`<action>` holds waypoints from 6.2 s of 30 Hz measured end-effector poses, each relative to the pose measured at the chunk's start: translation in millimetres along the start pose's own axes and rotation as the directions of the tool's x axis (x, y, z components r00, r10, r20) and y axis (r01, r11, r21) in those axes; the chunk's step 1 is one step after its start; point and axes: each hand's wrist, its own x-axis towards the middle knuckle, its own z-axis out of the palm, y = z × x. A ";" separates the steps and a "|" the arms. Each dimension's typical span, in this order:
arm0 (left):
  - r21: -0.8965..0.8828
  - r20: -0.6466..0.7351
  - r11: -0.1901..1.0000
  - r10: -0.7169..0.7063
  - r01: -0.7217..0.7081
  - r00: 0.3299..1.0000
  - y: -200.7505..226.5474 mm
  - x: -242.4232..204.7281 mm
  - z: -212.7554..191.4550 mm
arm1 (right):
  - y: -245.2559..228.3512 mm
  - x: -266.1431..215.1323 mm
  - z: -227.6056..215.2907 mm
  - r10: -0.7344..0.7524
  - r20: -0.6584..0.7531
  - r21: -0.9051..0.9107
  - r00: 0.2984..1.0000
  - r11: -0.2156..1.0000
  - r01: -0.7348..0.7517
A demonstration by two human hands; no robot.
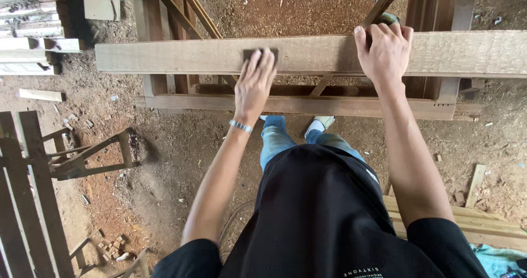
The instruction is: The person sands a piece of wood with a piece of sandpaper, rubbing the paper across the surface of the wood.
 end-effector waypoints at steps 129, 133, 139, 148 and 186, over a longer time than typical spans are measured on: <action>-0.074 -0.060 0.996 -0.063 0.059 0.996 32.9 39.5 8.9 | -11.5 -7.6 -33.9 -0.198 0.310 -0.045 0.930 0.974 0.222; -0.152 -0.071 0.986 -0.082 0.071 0.994 43.5 35.0 19.9 | -8.5 -7.0 -30.4 -0.175 0.323 -0.063 0.930 0.977 0.205; -0.170 -0.057 0.985 -0.024 0.014 0.998 27.9 -14.0 -19.5 | -14.0 -10.2 -32.4 -0.216 0.277 -0.100 0.936 0.963 0.251; -0.128 -0.048 0.986 -0.117 0.110 0.992 41.8 33.9 4.1 | -10.2 -7.0 -34.5 -0.236 0.276 -0.063 0.932 0.963 0.263; -0.042 0.042 0.987 -0.156 0.158 0.987 61.2 58.4 -11.1 | -14.8 -1.1 -43.7 -0.207 0.299 -0.005 0.931 0.976 0.218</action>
